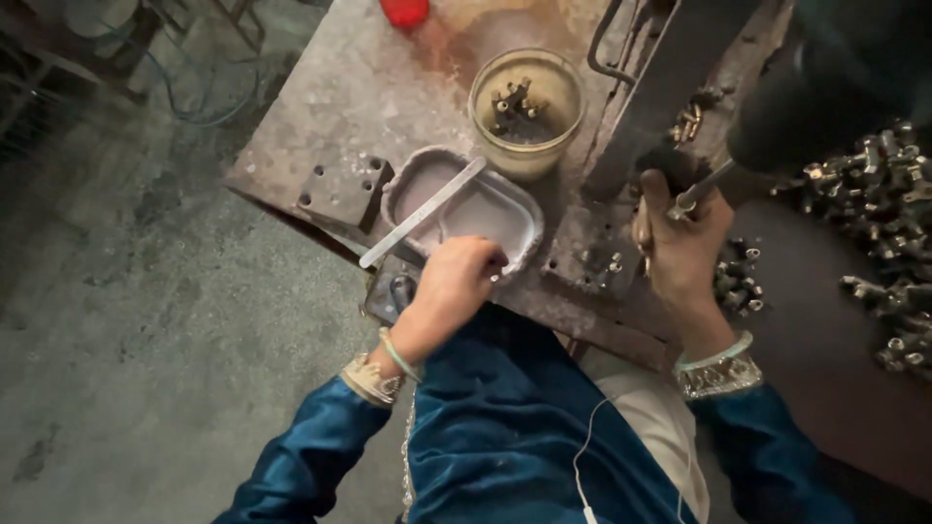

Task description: The person picks small metal hardware components one at a time from a large pile, dips them in a tray of liquid, positions each under a bench drill press, and drills it, placing finished pieces into a growing pile and a container on the workbench.

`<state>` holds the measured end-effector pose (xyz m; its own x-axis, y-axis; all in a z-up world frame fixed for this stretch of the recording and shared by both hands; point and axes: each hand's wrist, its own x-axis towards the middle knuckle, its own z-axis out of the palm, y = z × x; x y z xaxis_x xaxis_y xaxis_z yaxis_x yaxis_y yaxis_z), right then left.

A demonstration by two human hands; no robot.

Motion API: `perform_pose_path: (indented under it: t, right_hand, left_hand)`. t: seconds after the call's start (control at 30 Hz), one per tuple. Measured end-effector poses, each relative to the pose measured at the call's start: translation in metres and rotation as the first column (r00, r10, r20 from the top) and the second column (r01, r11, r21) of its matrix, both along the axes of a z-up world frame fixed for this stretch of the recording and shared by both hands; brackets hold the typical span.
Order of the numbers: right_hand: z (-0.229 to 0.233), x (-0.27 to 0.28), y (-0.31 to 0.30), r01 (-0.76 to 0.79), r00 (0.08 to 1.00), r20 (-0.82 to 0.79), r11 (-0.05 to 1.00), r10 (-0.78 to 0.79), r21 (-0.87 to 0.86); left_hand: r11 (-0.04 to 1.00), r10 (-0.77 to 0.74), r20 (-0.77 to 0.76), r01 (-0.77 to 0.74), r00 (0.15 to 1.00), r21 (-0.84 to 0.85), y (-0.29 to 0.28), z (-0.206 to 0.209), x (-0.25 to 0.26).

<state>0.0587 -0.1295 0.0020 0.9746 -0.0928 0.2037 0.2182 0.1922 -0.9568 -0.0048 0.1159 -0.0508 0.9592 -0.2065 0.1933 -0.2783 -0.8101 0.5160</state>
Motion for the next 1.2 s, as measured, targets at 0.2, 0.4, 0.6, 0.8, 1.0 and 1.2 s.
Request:
perform_pose_path:
  t: [0.2,0.4,0.6,0.8,1.0,1.2]
  right_hand:
    - [-0.012,0.007,-0.006,0.007,0.999,0.033,1.0,-0.007,-0.023]
    - [-0.003,0.002,-0.011,-0.008,1.0,0.004,0.989,0.009,-0.145]
    - [-0.01,0.002,-0.011,-0.05,0.999,-0.01,0.996,0.05,-0.069]
    - [0.002,-0.003,-0.001,-0.015,1.0,-0.01,0.999,0.015,-0.044]
    - [-0.01,0.002,-0.002,0.015,1.0,0.005,0.996,-0.014,-0.092]
    - [0.002,0.002,0.004,0.049,0.999,0.032,0.983,-0.044,-0.176]
  left_hand:
    - [0.625,-0.211,-0.44,-0.225,0.873,-0.747,0.027,-0.007,0.007]
    - [0.306,-0.244,-0.381,-0.302,0.892,-0.903,-0.063,-0.017,-0.033]
    - [0.554,0.116,-0.178,-0.213,0.977,-0.805,-0.107,-0.024,-0.045]
    - [0.664,0.13,0.039,-0.058,0.991,-0.746,-0.117,-0.019,-0.036]
    - [0.803,0.123,0.138,-0.018,0.983,-0.595,-0.118,-0.008,-0.024]
    - [0.9,0.236,0.213,-0.131,0.948,-0.415,-0.115,0.018,0.006]
